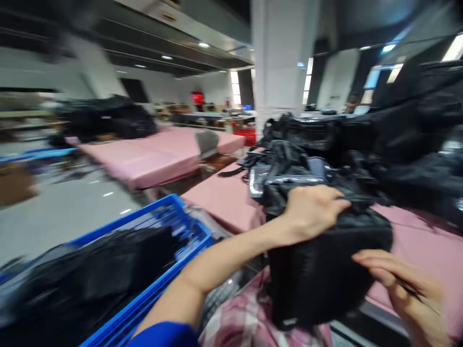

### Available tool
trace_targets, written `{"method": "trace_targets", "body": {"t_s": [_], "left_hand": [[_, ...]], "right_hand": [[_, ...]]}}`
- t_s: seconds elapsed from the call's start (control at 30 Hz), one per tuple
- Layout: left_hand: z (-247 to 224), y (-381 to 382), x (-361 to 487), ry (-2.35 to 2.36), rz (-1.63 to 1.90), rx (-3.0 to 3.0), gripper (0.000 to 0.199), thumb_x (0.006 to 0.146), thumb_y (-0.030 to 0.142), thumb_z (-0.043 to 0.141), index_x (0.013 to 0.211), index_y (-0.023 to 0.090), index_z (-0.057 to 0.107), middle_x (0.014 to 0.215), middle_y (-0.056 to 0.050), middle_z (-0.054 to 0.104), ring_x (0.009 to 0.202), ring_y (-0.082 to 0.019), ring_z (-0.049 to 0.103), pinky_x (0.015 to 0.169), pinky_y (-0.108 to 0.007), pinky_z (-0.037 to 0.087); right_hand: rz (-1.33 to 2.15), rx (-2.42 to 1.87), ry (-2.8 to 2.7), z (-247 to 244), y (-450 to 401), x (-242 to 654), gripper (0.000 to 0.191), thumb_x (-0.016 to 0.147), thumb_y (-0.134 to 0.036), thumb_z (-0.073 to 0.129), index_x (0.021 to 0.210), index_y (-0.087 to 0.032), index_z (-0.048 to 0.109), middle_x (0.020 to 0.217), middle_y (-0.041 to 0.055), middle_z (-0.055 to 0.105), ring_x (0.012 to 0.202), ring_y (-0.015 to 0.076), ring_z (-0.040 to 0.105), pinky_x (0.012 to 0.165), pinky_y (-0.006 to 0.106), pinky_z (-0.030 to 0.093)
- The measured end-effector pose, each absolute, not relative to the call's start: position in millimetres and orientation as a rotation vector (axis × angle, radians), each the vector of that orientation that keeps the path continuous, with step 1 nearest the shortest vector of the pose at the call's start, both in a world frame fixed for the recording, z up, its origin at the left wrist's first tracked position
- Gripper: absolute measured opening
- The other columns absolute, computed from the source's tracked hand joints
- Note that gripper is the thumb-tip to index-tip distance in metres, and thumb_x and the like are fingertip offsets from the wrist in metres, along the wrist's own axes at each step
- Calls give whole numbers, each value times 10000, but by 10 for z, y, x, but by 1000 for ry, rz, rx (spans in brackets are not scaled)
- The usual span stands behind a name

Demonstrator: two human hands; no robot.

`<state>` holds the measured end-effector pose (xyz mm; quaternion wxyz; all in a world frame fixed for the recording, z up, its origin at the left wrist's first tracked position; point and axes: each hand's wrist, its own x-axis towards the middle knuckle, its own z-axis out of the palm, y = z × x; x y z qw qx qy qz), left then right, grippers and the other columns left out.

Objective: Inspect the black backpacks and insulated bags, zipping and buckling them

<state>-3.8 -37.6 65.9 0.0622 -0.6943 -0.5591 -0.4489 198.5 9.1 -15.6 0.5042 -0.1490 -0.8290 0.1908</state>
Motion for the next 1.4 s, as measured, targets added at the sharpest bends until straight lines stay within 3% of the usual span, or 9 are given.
{"method": "trace_targets", "body": {"t_s": [0.13, 0.27, 0.47, 0.67, 0.93, 1.07, 1.2, 1.3, 1.4], "left_hand": [[663, -413, -14, -1616, -1500, -2069, 123, 840, 222, 597, 915, 188, 688, 946, -13, 696, 894, -191, 638, 792, -272, 463], [632, -522, 5, -1589, -1448, -2080, 130, 850, 211, 573, 911, 185, 685, 906, -7, 700, 833, -188, 645, 736, -282, 460], [580, -520, 89, -1536, -1448, -2083, 143, 851, 230, 558, 899, 185, 685, 922, -9, 700, 831, -187, 648, 708, -272, 455], [604, -533, 95, -1560, -1428, -2090, 155, 847, 253, 549, 897, 194, 684, 918, -3, 701, 832, -187, 647, 717, -275, 456], [590, -542, 108, -1575, -1421, -2113, 161, 853, 255, 534, 901, 180, 668, 909, -11, 695, 826, -179, 639, 709, -272, 445], [619, -778, 32, -1578, -1272, -2311, 142, 830, 278, 578, 925, 195, 641, 919, -1, 675, 827, -169, 624, 710, -255, 448], [665, -1130, -126, -1454, -900, -2687, 369, 759, 455, 670, 1029, 213, 602, 1054, -26, 625, 914, -181, 597, 764, -241, 462], [720, -1163, -178, -1309, -746, -2868, 436, 790, 573, 564, 1063, 235, 596, 1056, -36, 618, 933, -177, 584, 786, -237, 462], [747, -920, -137, -1123, -747, -2949, 422, 895, 536, 389, 1119, 232, 578, 1123, -68, 594, 1038, -187, 533, 891, -275, 425]], "right_hand": [[235, -681, -1830, -147, 26, 2246, 109, 825, -287, 598, 834, -222, 685, 797, 16, 691, 720, 163, 653, 652, 237, 534], [123, -933, -1700, -197, 16, 2229, 428, 762, -455, 643, 1101, -198, 591, 937, 53, 666, 745, 180, 632, 611, 275, 517], [-68, -868, -1699, -230, -103, 2125, 184, 853, -343, 562, 944, -188, 602, 833, 35, 658, 665, 147, 594, 587, 266, 464], [-118, -652, -1760, -238, -204, 1964, 84, 837, -169, 580, 913, -169, 615, 808, 41, 652, 708, 145, 587, 612, 270, 457], [-127, -557, -1815, -185, -253, 1893, 136, 821, -115, 578, 945, -165, 599, 816, 53, 643, 729, 159, 574, 644, 306, 458], [77, -490, -1797, -208, -230, 2056, 111, 828, -125, 562, 911, -192, 595, 764, 24, 616, 689, 138, 570, 595, 264, 462], [138, -709, -1657, -382, -241, 2248, 232, 780, -254, 654, 982, -201, 554, 802, 17, 573, 653, 125, 549, 548, 231, 468], [110, -727, -1680, -493, -343, 2265, 323, 731, -283, 708, 998, -202, 545, 755, 1, 545, 617, 124, 525, 534, 235, 455], [175, -598, -1769, -494, -493, 2211, 214, 776, -226, 663, 961, -199, 557, 684, -10, 525, 566, 111, 496, 500, 232, 415]]}}
